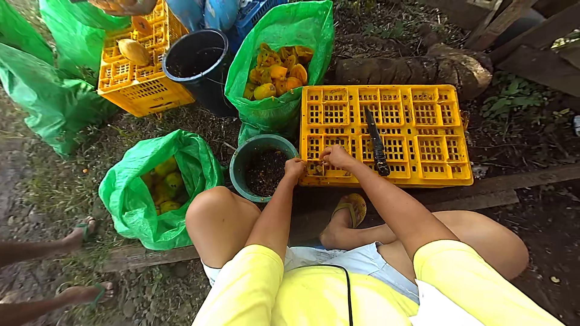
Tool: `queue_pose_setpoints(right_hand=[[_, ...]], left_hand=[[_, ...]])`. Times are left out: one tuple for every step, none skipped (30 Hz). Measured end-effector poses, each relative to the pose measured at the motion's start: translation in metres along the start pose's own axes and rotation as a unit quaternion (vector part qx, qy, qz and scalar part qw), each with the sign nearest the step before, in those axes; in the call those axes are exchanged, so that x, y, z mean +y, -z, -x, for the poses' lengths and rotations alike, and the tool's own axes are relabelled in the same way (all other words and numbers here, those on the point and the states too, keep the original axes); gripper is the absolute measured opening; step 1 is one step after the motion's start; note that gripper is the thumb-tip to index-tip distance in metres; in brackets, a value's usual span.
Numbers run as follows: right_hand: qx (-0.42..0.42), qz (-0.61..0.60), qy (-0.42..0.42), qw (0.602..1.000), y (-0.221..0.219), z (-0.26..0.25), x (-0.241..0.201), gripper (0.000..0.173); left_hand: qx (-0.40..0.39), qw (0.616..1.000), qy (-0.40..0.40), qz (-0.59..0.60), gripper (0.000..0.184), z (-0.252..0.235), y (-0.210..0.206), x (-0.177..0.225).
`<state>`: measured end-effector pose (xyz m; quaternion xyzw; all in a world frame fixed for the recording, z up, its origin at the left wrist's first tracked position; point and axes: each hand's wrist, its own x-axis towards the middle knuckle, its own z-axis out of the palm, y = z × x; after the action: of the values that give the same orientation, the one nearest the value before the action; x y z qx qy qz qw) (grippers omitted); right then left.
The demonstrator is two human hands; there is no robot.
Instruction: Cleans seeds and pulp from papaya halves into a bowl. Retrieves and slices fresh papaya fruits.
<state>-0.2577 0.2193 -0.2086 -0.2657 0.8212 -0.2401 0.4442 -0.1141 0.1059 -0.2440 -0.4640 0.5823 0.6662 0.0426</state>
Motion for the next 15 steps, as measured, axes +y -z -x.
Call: queue_pose_setpoints(right_hand=[[-0.006, -0.068, -0.021, 0.997, 0.003, 0.004, -0.003, 0.028], [-0.012, -0.139, -0.034, 0.99, 0.005, 0.009, -0.005, 0.03], [-0.015, -0.202, -0.044, 0.978, 0.007, 0.013, -0.007, 0.03], [-0.019, -0.251, -0.049, 0.967, 0.009, 0.017, -0.008, 0.028], [-0.022, -0.283, -0.052, 0.957, 0.01, 0.02, -0.009, 0.026], [-0.024, -0.302, -0.053, 0.952, 0.01, 0.021, -0.01, 0.025], [-0.027, -0.312, -0.052, 0.948, 0.01, 0.021, -0.009, 0.025], [-0.03, -0.316, -0.05, 0.947, 0.008, 0.021, -0.009, 0.025], [-0.033, -0.318, -0.048, 0.946, 0.007, 0.021, -0.011, 0.024], [-0.036, -0.316, -0.045, 0.947, 0.006, 0.022, -0.015, 0.023], [-0.043, -0.312, -0.038, 0.948, 0.004, 0.023, -0.021, 0.022], [-0.052, -0.309, -0.023, 0.949, 0.003, 0.025, -0.029, 0.022], [-0.059, -0.308, -0.004, 0.95, 0.001, 0.027, -0.041, 0.022], [-0.066, -0.311, 0.017, 0.948, -0.003, 0.03, -0.055, 0.021], [-0.076, -0.315, 0.04, 0.945, -0.006, 0.034, -0.069, 0.021]], left_hand=[[-0.007, 0.997, 0.018, 0.068, 0.026, 0.003, 0.001, 0.002], [-0.012, 0.992, 0.032, 0.12, 0.025, 0.006, 0.001, 0.004], [-0.018, 0.986, 0.041, 0.157, 0.025, 0.01, 0.002, 0.008], [-0.028, 0.982, 0.046, 0.182, 0.024, 0.012, 0.004, 0.011], [-0.04, 0.978, 0.048, 0.198, 0.023, 0.014, 0.005, 0.013], [-0.053, 0.976, 0.048, 0.206, 0.023, 0.014, 0.007, 0.014], [-0.068, 0.973, 0.048, 0.213, 0.023, 0.014, 0.009, 0.015], [-0.077, 0.971, 0.048, 0.222, 0.022, 0.014, 0.011, 0.016], [-0.081, 0.967, 0.048, 0.238, 0.02, 0.015, 0.013, 0.018], [-0.075, 0.963, 0.051, 0.254, 0.019, 0.017, 0.018, 0.022], [-0.066, 0.96, 0.053, 0.269, 0.018, 0.019, 0.024, 0.027], [-0.05, 0.958, 0.052, 0.279, 0.019, 0.021, 0.033, 0.032], [-0.029, 0.957, 0.047, 0.285, 0.019, 0.022, 0.043, 0.038], [0.0, 0.958, 0.043, 0.285, 0.018, 0.024, 0.055, 0.043], [0.032, 0.959, 0.04, 0.28, 0.017, 0.025, 0.068, 0.048]])
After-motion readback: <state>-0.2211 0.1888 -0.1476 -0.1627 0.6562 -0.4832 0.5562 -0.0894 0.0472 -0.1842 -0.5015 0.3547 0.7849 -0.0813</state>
